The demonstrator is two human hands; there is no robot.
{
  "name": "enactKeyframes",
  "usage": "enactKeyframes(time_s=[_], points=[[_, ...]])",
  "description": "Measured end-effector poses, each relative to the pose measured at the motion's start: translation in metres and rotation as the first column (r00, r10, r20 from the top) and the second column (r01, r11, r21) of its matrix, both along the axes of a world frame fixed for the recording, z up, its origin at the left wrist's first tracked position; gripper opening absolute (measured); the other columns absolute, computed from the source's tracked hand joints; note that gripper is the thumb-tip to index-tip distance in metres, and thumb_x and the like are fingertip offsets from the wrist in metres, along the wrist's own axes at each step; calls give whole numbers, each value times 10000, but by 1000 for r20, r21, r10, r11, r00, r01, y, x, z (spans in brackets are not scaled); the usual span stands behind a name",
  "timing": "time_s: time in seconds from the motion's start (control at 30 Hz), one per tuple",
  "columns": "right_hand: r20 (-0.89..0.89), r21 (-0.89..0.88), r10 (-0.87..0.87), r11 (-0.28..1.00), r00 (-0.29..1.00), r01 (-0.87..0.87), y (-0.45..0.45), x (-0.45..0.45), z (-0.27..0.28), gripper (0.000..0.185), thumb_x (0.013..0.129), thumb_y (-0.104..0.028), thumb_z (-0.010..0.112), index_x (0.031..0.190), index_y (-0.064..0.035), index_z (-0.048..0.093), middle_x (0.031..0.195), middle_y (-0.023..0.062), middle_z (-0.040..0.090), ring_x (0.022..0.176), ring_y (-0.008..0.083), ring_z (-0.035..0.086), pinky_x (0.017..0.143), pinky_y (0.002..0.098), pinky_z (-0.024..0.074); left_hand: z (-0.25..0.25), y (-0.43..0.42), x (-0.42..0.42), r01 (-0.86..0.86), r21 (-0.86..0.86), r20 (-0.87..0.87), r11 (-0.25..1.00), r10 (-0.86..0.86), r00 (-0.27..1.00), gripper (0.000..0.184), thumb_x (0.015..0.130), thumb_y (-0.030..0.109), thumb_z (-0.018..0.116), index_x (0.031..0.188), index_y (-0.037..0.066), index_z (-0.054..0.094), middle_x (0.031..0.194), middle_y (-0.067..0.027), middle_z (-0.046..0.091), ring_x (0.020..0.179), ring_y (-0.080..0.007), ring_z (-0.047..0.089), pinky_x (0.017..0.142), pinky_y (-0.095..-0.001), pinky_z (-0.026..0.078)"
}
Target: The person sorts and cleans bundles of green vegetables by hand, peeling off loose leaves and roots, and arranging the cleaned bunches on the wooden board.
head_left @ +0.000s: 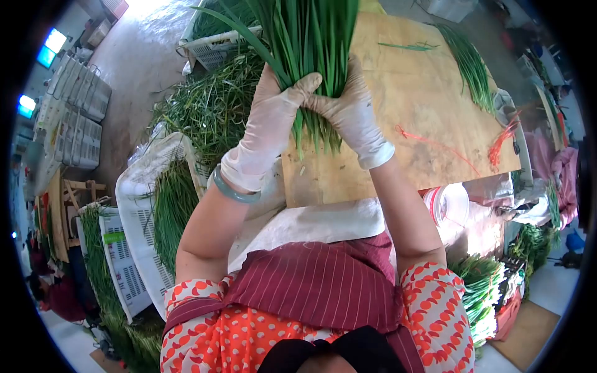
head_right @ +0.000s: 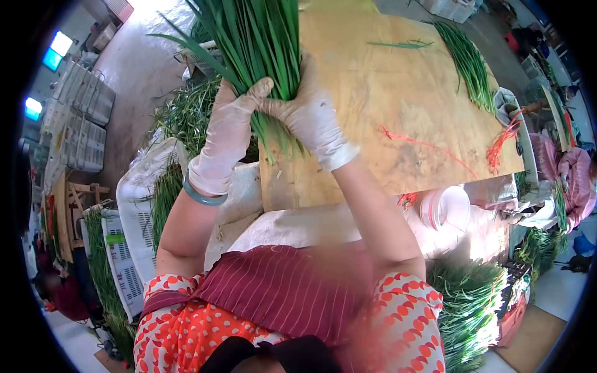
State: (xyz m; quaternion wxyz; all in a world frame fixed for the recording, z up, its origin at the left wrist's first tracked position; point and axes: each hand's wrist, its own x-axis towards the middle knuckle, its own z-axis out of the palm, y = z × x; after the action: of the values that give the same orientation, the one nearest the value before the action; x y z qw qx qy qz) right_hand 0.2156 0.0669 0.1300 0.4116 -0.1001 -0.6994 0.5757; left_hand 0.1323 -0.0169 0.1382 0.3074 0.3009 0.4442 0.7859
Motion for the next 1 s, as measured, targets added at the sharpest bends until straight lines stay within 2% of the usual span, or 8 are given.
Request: enactKeyframes(time_s=[0.23,0.33,0.5,0.53,0.63,0.73,0.83,1.0], points=[[-11,148,-83,985,996,84,22,4,-9,787,616,-207,829,1223,-11,368,1116,83,539,981,164,533,851,296,466,7,12,-6,104,22,-67,994,-102,992,648,684,-56,709,1245,38,399,1104,-42,565,1012,-149,536,889,-276,439],[-26,-12,52,999,998,-52,37,-8,-65,824,602,-222,837,1233,-7,352,1134,85,527,988,161,525,853,304,470,-43,18,-14,115,-79,-83,990,-122,989,738,619,-51,761,1250,36,389,1103,-52,564,1000,-143,537,885,-278,444],[-29,-297,144,944,989,-146,21,-5,-45,788,655,-204,804,1250,-1,329,1161,83,511,1030,166,508,869,297,458,-35,19,-5,104,-102,24,989,-102,994,643,659,-44,738,1214,47,426,1078,-52,572,989,-142,541,877,-277,441],[-46,-150,110,982,993,-116,18,1,-42,734,689,-179,777,1251,-4,338,1165,82,510,1043,170,504,871,302,456,-30,16,0,93,-41,61,995,-90,994,605,674,-47,724,1201,42,440,1069,-50,576,989,-142,541,877,-274,438],[-53,-278,127,951,990,-137,18,1,-58,776,676,-109,779,1278,-8,299,1179,109,494,1054,170,482,900,309,429,-46,16,5,68,28,48,997,-69,996,504,724,-31,685,1178,16,470,1061,-52,585,991,-147,542,884,-267,425],[-18,-148,64,987,998,-66,24,-4,-51,782,667,-167,792,1265,-3,317,1177,113,499,1052,172,482,893,319,432,-46,27,2,17,-18,25,1000,-16,1000,468,745,5,679,1169,2,484,1072,-55,588,991,-152,541,889,-266,417],[113,-95,-18,995,993,29,27,4,-32,795,631,-265,815,1225,23,372,1112,151,555,1020,203,529,869,329,444,-13,21,7,-25,-116,-24,993,22,999,392,788,66,654,1147,-2,511,1076,-75,593,940,-168,557,873,-278,422],[474,10,24,999,880,-32,43,17,3,860,640,-457,762,1235,40,390,1039,204,603,976,276,588,834,320,455,2,35,-2,143,-230,323,963,-64,944,341,826,165,628,1116,17,529,1024,-83,612,926,-201,576,788,-328,483]])
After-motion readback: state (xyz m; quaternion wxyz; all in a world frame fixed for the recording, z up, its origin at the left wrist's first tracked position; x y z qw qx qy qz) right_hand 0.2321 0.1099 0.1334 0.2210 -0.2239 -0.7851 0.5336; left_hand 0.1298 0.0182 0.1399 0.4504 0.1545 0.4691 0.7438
